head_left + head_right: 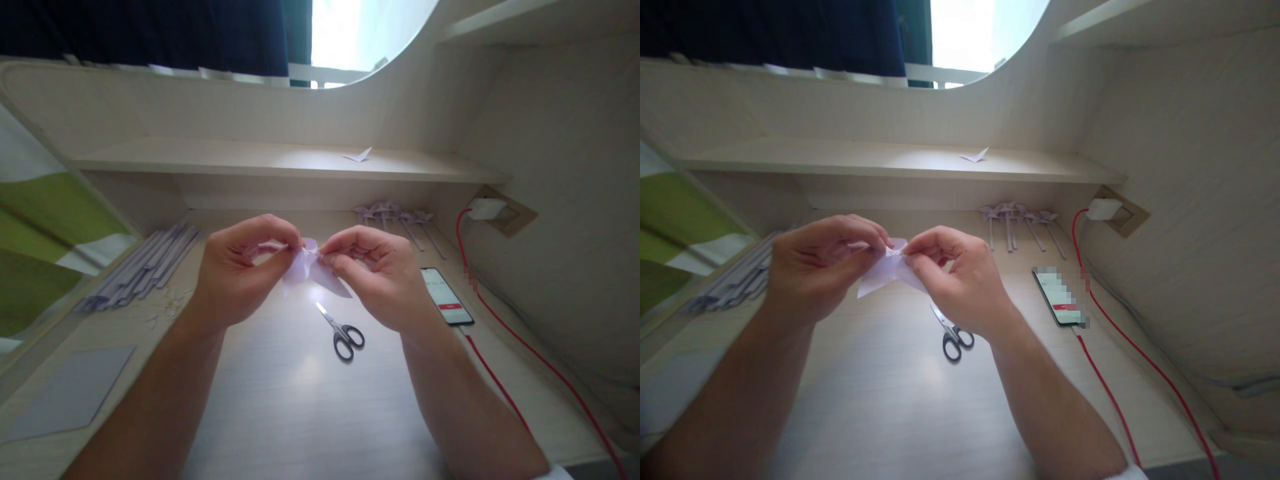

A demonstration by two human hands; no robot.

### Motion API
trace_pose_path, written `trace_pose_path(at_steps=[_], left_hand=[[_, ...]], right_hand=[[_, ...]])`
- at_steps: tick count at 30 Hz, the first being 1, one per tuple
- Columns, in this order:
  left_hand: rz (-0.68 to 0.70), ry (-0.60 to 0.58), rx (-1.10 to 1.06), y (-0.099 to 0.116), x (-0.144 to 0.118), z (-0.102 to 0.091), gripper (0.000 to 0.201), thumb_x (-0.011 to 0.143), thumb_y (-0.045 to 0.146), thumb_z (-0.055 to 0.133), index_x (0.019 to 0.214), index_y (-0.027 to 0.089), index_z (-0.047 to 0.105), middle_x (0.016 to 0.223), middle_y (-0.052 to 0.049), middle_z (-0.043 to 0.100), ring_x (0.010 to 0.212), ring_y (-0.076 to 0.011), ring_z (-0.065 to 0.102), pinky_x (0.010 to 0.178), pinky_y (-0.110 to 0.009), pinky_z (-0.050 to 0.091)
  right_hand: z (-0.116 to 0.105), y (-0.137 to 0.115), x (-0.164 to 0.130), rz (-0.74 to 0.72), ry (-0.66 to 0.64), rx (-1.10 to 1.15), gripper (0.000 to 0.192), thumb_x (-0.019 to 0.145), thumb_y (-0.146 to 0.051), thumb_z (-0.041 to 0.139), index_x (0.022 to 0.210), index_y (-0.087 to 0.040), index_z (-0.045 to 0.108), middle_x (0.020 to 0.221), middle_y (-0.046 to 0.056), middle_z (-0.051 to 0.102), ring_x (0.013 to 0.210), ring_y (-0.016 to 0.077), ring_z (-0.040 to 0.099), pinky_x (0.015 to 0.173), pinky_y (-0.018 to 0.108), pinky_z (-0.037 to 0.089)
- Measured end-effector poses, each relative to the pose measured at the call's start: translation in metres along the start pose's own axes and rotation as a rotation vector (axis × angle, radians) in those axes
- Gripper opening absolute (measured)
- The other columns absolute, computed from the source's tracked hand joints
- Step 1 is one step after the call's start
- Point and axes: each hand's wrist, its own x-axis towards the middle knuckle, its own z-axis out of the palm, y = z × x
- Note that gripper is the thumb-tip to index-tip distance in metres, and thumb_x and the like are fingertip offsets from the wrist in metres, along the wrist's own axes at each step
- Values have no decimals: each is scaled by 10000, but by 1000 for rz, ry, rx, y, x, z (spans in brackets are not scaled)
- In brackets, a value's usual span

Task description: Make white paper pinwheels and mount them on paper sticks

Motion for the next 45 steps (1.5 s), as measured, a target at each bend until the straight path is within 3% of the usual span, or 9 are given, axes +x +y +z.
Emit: trace_pose_path(at_steps=[11, 33, 45], left_hand=[[21, -47, 60, 2, 0, -2, 227, 808, 30, 672, 796, 232, 776, 900, -25, 747, 838, -189, 703, 740, -318, 577], [-20, -27, 69, 1, 0, -2, 49, 828, 163, 767, 857, 202, 760, 867, -32, 761, 824, -185, 727, 783, -314, 633], [-24, -28, 48, 2, 0, -2, 93, 822, 126, 764, 864, 208, 771, 871, -26, 761, 824, -184, 728, 770, -308, 623]], right_hand=[[0, 1, -1, -6, 20, 0, 81, 875, -143, 707, 904, -178, 774, 845, 33, 778, 763, 161, 691, 694, 282, 523], [-1, -3, -1, -29, -14, -38, 81, 880, -146, 703, 895, -186, 773, 848, 25, 790, 781, 165, 705, 720, 296, 534], [-1, -3, 0, -24, -5, -40, 93, 880, -129, 696, 893, -176, 775, 838, 25, 788, 770, 161, 701, 710, 290, 530]])
